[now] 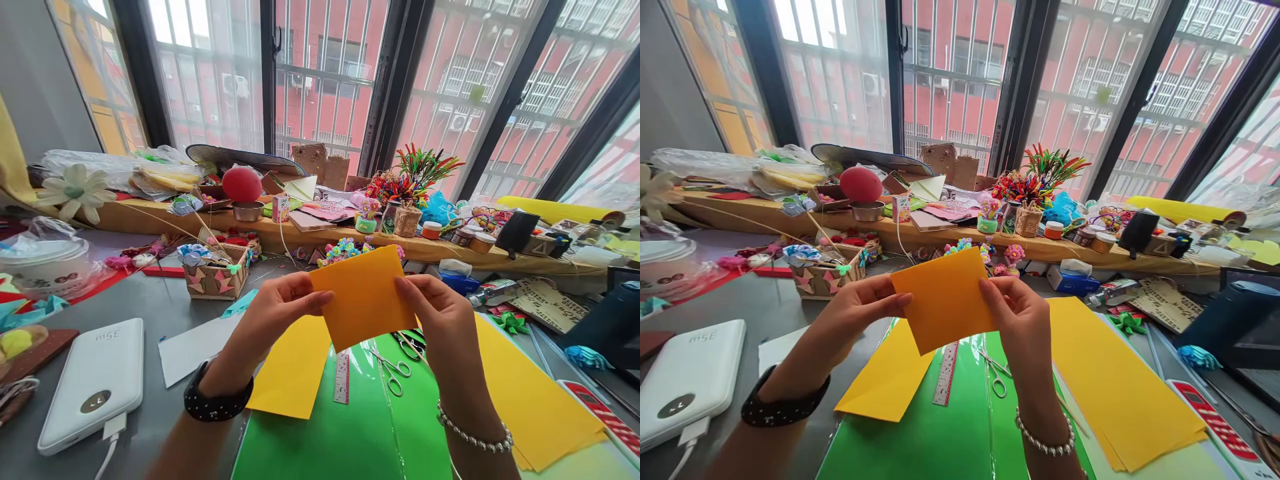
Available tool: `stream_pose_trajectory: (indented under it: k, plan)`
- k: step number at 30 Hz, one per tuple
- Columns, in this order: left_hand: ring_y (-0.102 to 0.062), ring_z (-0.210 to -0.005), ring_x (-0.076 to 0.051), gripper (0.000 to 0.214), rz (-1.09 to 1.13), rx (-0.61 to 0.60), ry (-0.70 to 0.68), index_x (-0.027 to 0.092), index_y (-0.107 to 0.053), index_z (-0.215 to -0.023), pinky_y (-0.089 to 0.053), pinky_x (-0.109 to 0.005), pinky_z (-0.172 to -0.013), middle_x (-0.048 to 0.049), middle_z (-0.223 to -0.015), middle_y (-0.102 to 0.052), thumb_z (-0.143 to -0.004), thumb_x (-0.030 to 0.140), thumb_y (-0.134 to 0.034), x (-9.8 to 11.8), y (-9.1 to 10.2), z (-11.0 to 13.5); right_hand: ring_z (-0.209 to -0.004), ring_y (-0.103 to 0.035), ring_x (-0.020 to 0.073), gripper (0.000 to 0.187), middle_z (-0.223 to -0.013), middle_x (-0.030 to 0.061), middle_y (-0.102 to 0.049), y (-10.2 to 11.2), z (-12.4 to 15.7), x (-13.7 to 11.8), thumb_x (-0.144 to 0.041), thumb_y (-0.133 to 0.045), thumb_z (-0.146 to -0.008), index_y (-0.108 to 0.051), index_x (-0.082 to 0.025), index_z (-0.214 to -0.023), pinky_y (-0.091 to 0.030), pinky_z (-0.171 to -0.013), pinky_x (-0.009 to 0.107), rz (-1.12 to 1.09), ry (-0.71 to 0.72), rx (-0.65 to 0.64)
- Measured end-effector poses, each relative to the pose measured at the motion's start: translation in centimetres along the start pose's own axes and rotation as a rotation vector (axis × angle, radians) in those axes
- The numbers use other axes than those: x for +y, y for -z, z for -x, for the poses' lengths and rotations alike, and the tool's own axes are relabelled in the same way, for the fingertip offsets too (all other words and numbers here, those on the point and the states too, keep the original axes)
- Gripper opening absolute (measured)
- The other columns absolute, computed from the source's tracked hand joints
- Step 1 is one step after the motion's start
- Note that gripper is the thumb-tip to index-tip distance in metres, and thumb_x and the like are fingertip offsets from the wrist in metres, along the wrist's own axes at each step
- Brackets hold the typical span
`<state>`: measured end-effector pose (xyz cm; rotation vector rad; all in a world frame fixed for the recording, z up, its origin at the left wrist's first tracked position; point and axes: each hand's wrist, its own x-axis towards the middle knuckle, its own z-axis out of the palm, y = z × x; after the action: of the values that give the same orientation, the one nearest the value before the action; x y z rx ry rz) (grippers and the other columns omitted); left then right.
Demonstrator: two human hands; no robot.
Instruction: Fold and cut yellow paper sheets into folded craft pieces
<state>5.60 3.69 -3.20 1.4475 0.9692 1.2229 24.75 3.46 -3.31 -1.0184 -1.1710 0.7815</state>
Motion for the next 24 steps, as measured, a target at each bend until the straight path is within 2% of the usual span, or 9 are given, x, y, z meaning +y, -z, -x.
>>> stream_pose_trajectory:
  k: [2, 6, 13, 20, 24]
  plan:
    - [-0.062, -0.074, -0.015, 0.018, 0.007, 0.023, 0.001, 0.018, -0.066, -0.078, -0.05, -0.022, -0.064, -0.0017, -0.081, -0.069, -0.066, 0.031, -0.066, -0.2, -0.4, -0.1, -0.063, -0.059, 0.0162, 0.021, -0.067, 0.0032, -0.066, 0.0, -0.1, 0.0, -0.037, -0.066, -0.063, -0.063, -0.017, -0.068, -0.047, -0.052, 0.024, -0.029, 0.002, 0.01]
    - [-0.062, -0.07, -0.015, 0.018, -0.016, 0.129, -0.032, 0.018, -0.067, -0.074, -0.051, -0.023, -0.063, -0.0012, -0.076, -0.069, -0.064, 0.032, -0.067, -0.5, -0.4, -0.2, -0.067, -0.061, 0.017, 0.02, -0.072, 0.0038, -0.067, 0.3, -0.4, 0.4, -0.036, -0.064, -0.066, -0.064, -0.017, -0.071, -0.048, -0.056, 0.025, -0.011, -0.009, -0.081]
    - [-0.063, -0.07, -0.016, 0.02, -0.001, 0.179, -0.063, 0.018, -0.068, -0.079, -0.053, -0.025, -0.064, -0.0013, -0.077, -0.07, -0.064, 0.031, -0.067, -0.6, 0.2, -0.2, -0.074, -0.062, 0.0194, 0.021, -0.076, 0.0049, -0.068, 1.0, -0.7, 0.8, -0.035, -0.064, -0.067, -0.065, -0.016, -0.076, -0.05, -0.065, 0.029, 0.021, 0.001, -0.119]
    - [-0.063, -0.07, -0.013, 0.015, 0.077, 0.177, -0.068, 0.021, -0.068, -0.077, -0.052, -0.02, -0.065, 0.0018, -0.078, -0.07, -0.064, 0.029, -0.067, -0.7, 0.3, -0.5, -0.083, -0.063, 0.0199, 0.026, -0.09, 0.0056, -0.068, 0.5, -0.7, 0.8, -0.035, -0.064, -0.066, -0.065, -0.018, -0.087, -0.05, -0.073, 0.031, -0.063, -0.148, -0.414]
    - [-0.063, -0.072, -0.016, 0.019, 0.038, 0.187, -0.079, 0.019, -0.068, -0.079, -0.053, -0.025, -0.066, -0.001, -0.078, -0.069, -0.064, 0.031, -0.067, -0.7, 0.2, -0.5, -0.079, -0.064, 0.0215, 0.025, -0.081, 0.0054, -0.069, 0.0, -0.6, 0.9, -0.037, -0.065, -0.064, -0.067, -0.016, -0.078, -0.051, -0.068, 0.03, -0.038, -0.153, -0.328]
